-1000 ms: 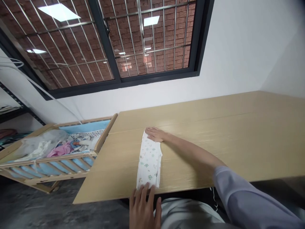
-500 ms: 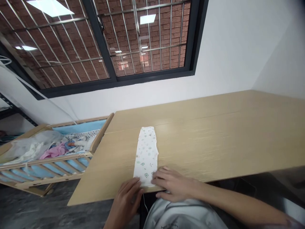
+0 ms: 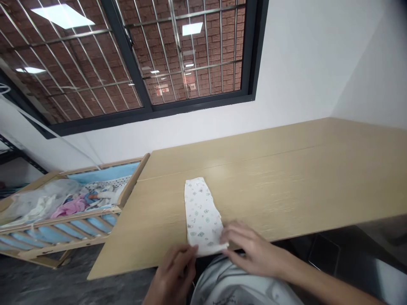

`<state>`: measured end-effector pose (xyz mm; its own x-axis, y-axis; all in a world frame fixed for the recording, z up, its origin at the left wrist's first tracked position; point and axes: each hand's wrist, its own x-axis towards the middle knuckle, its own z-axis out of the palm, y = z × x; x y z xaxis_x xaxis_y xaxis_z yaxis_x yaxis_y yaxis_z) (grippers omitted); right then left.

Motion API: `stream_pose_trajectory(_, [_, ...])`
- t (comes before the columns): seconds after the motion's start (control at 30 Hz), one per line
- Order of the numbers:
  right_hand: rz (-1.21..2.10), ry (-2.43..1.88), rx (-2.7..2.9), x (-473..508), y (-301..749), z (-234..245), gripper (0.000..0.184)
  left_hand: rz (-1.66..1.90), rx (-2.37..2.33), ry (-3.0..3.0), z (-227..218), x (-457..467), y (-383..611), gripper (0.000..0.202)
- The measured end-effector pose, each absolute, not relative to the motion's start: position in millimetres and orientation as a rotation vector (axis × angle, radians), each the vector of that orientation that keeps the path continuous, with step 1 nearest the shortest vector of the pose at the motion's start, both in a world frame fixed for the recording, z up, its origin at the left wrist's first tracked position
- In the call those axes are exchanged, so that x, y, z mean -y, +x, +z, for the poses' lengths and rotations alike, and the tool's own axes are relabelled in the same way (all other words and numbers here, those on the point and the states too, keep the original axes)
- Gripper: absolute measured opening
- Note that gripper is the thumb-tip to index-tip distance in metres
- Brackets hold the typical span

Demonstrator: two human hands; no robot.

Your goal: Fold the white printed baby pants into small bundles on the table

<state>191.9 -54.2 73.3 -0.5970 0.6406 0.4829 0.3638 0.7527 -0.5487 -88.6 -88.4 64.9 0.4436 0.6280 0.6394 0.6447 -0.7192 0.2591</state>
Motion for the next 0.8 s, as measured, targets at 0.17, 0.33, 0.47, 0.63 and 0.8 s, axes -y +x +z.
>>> stream_pose_trajectory(0.17, [0.535,-0.813,2.093,-12.3,187.1,108.1,0.016,-1.250,1.240,-2.523,104.7,18.8,-79.6,0.021])
stream_pose_trajectory(0.33, [0.565,-0.957,1.936,-115.4,163.7,96.2,0.019,-1.034,1.684,-2.520,124.9,-77.4,-76.0,0.029])
stream_pose_trajectory(0.47, [0.709,-1.094,1.926,-184.1,146.1,64.2,0.019,-0.796,1.833,-2.496,113.4,-135.5,-69.9,0.032])
stream_pose_trajectory(0.63, [0.740,-1.221,1.924,-217.8,133.5,27.1,0.017,-0.619,1.965,-2.439,78.7,-164.3,-64.2,0.027])
stream_pose_trajectory(0.8, [0.728,-1.244,1.967,-221.6,130.2,15.4,0.020,-0.543,2.045,-2.354,64.4,-170.2,-64.1,0.028])
